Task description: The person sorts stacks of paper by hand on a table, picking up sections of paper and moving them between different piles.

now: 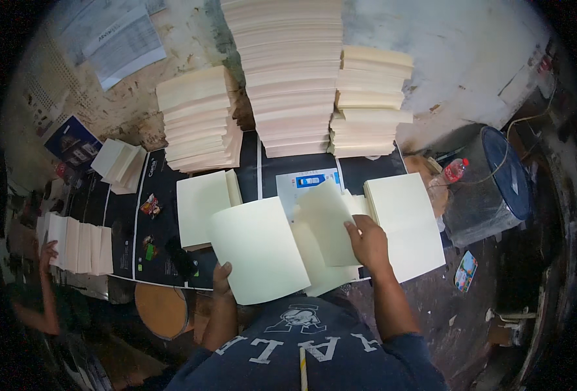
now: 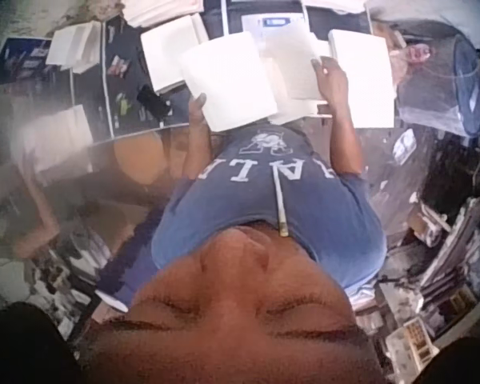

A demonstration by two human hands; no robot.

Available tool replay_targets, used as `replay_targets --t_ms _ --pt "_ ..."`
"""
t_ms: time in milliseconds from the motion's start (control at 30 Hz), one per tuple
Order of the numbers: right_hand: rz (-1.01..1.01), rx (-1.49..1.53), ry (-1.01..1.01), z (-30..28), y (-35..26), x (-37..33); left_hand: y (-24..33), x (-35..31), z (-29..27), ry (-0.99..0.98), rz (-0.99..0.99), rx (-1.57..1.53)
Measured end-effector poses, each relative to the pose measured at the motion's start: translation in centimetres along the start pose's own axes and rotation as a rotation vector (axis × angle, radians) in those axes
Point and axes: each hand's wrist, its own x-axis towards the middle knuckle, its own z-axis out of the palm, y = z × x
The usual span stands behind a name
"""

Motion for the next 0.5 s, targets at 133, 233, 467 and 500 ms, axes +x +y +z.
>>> replay_targets --t_ms 133,233,467,500 --pt "0.121 0.007 -0.038 -1.5 -0.2 -1.0 0.4 -0.4 -0.5 -0.006 -0.033 -0.043" --pt "0.223 0.08 0.002 -1.7 -0.2 -2.4 0.2 -0.5 -0.7 0.007 -0.029 -0.021" --pt "0.311 -0.048 0.249 -5.5 0.2 -0.7 0.3 -0.6 -0.8 0.029 -0.045 0.014" --pt "0.237 -0.064 0.395 -6.0 1.6 0.1 0.5 -0.8 -1.0 0.036 -0.046 0.03"
